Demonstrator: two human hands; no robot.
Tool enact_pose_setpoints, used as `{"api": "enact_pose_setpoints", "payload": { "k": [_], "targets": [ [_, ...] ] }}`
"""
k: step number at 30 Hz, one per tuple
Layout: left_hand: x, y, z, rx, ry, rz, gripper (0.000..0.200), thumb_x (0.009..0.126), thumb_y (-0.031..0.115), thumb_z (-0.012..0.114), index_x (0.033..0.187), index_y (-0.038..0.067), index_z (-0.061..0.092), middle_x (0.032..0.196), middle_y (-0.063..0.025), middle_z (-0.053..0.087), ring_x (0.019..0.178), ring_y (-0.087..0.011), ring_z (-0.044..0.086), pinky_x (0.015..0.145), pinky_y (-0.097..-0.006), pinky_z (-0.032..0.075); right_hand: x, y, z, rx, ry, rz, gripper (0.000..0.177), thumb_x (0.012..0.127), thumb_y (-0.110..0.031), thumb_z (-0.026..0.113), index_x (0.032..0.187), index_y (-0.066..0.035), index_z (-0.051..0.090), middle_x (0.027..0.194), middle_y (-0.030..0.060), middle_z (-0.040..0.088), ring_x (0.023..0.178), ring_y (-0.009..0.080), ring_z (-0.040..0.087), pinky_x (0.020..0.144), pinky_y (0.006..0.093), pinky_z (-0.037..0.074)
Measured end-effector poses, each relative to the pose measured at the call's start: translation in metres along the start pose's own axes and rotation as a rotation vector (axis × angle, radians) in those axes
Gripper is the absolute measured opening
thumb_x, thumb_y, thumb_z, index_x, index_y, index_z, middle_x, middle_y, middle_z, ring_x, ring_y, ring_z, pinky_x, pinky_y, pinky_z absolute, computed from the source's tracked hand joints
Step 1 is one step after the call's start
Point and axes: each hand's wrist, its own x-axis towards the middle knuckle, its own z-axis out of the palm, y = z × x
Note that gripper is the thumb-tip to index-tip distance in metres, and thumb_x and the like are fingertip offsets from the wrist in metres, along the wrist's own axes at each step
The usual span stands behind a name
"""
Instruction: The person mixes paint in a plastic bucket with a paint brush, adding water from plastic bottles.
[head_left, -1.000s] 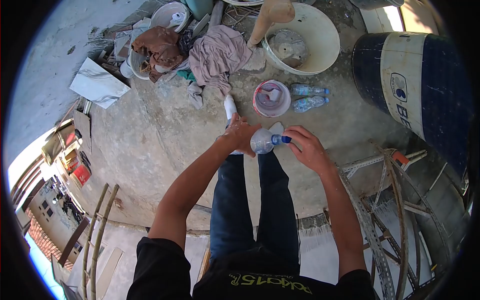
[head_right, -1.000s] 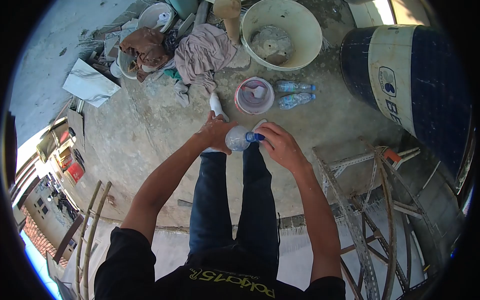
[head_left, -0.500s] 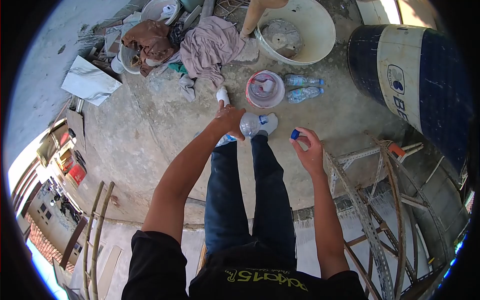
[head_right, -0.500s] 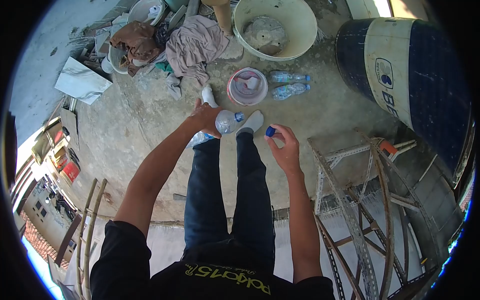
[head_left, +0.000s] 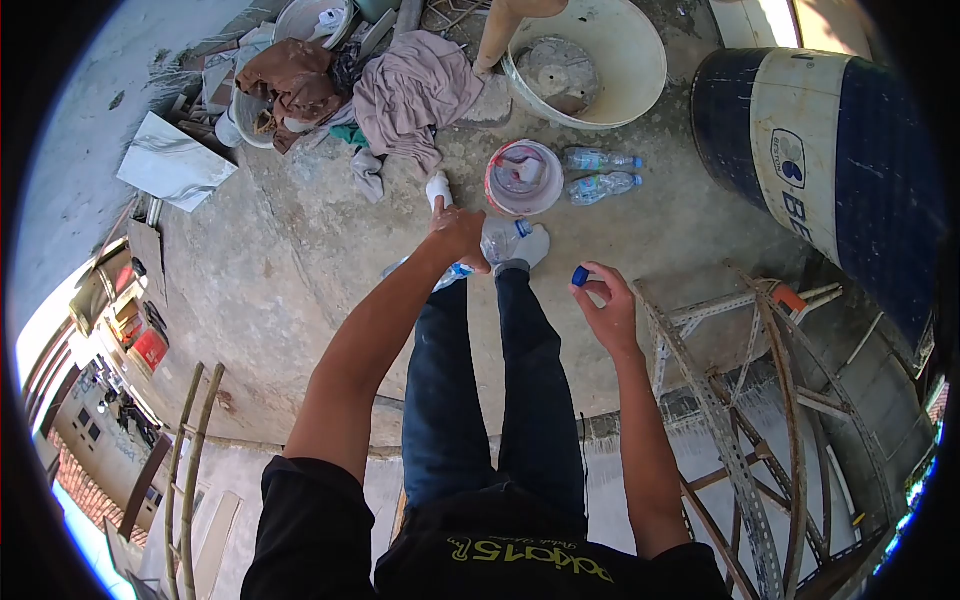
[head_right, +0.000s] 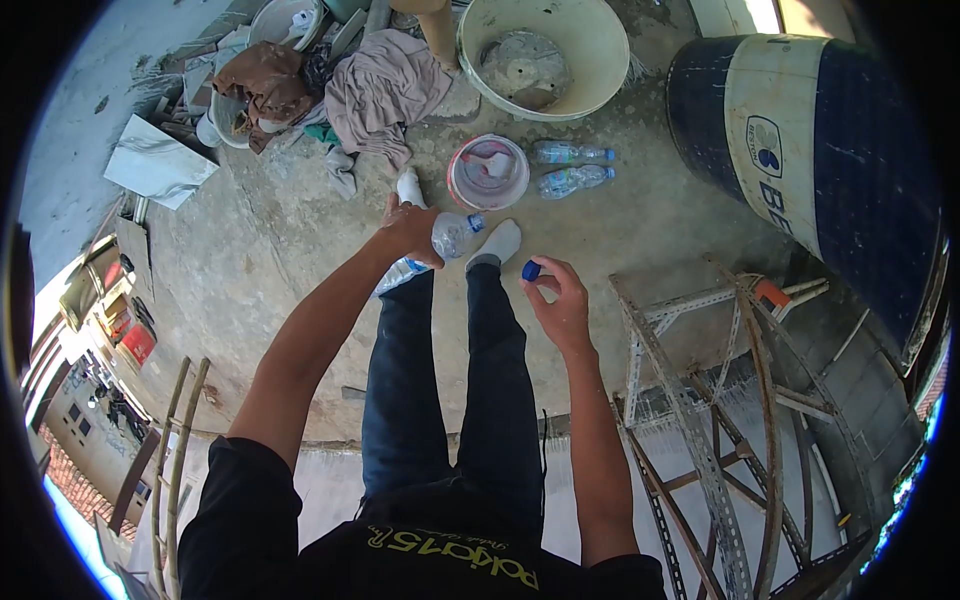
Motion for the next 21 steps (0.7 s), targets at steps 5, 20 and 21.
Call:
{"api": "enact_pose_setpoints", "payload": {
  "k": [5, 20, 21],
  "targets": [
    [0.004, 0.001, 0.001, 0.026, -0.015, -0.033, 0.086, 0.053, 0.053, 0.081, 0.123, 0.009, 0.058, 0.106, -0.0141, 0.07, 0.109, -0.032, 0.064, 0.108, -0.0485, 0.024, 0.001, 0.001, -0.001, -0.005, -0.002, 0.026, 0.037, 0.082, 0.0, 0.073, 0.117, -0.001, 0.062, 0.11, 0.0112, 0.062, 0.087, 0.0173, 0.069, 0.084, 0.03, 0.054],
    [0.008, 0.011, -0.001, 0.047, -0.049, -0.063, 0.084, 0.054, 0.051, 0.078, 0.121, 0.007, 0.058, 0.108, -0.0142, 0.07, 0.11, -0.033, 0.063, 0.112, -0.0508, 0.019, 0.0, 0.006, 0.004, -0.003, -0.01, 0.038, 0.037, 0.082, -0.001, 0.073, 0.118, -0.001, 0.062, 0.11, 0.0112, 0.062, 0.087, 0.0174, 0.069, 0.081, 0.0298, 0.054],
    [0.009, 0.011, -0.001, 0.044, -0.051, -0.065, 0.084, 0.054, 0.052, 0.078, 0.122, 0.007, 0.058, 0.109, -0.0144, 0.069, 0.112, -0.0332, 0.062, 0.112, -0.0509, 0.019, 0.0, 0.006, 0.004, -0.008, -0.01, 0.04, 0.037, 0.082, -0.001, 0.073, 0.118, -0.001, 0.062, 0.11, 0.0112, 0.062, 0.087, 0.0174, 0.069, 0.081, 0.0298, 0.054]
  ]
}}
